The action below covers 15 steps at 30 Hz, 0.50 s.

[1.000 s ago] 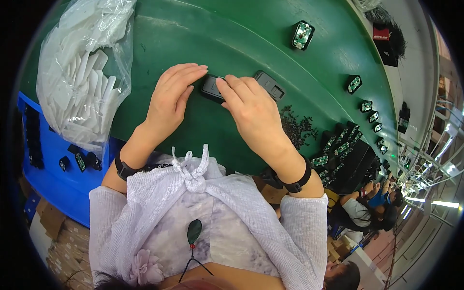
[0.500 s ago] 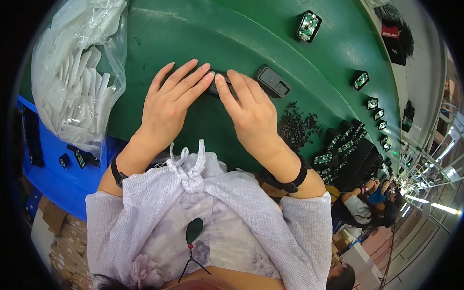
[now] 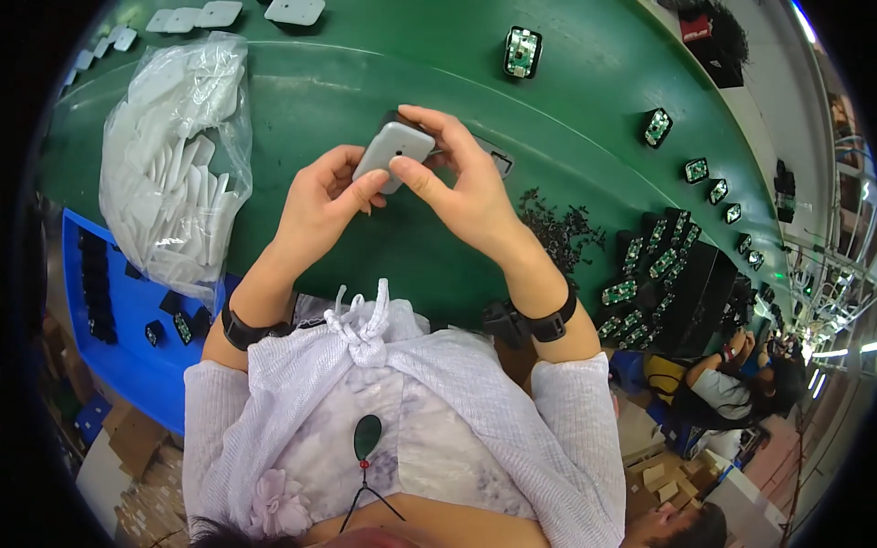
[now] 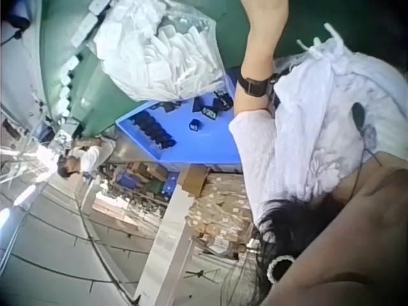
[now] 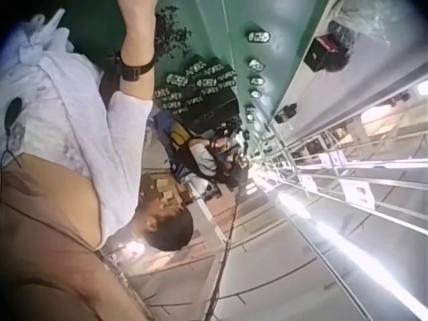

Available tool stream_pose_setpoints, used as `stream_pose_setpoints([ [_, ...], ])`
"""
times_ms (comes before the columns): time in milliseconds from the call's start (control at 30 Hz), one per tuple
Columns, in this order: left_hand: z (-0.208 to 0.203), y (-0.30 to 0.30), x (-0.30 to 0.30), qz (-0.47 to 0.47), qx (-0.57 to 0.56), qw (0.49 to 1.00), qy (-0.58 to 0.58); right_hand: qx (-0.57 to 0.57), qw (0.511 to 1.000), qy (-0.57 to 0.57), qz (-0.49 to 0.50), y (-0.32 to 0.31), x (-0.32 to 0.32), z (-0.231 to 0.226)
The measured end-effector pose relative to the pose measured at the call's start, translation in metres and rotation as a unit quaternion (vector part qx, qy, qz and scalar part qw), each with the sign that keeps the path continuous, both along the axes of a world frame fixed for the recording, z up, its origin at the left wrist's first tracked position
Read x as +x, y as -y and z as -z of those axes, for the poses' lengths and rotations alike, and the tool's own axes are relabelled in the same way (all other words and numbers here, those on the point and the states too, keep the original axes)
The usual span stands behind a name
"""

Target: Assembling electronic devices by placing circuit boards into plastic housings on a production line.

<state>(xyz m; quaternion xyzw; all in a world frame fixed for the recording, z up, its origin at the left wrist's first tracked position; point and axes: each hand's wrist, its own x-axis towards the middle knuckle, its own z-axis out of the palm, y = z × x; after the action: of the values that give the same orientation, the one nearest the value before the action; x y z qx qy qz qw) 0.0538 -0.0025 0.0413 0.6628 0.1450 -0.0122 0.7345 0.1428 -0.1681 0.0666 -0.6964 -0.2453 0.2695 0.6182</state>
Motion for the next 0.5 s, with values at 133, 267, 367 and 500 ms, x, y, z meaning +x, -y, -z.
stream_pose_setpoints([
  [133, -0.004, 0.001, -0.006, 0.014, 0.006, 1.000, -0.007, 0.018, 1.000, 0.010, 0.015, -0.005, -0.004, 0.001],
  [267, -0.008, 0.002, -0.008, 0.001, -0.033, 0.999, 0.008, 0.028, 0.997, 0.060, 0.029, -0.011, -0.005, -0.001],
  [367, -0.011, -0.004, -0.007, 0.000, -0.077, 0.997, -0.008, 0.027, 0.999, 0.010, 0.044, -0.017, -0.006, -0.006],
  [500, -0.009, -0.001, -0.004, -0.014, -0.145, 0.989, 0.028, 0.048, 0.997, 0.058, 0.032, -0.022, -0.001, -0.008],
])
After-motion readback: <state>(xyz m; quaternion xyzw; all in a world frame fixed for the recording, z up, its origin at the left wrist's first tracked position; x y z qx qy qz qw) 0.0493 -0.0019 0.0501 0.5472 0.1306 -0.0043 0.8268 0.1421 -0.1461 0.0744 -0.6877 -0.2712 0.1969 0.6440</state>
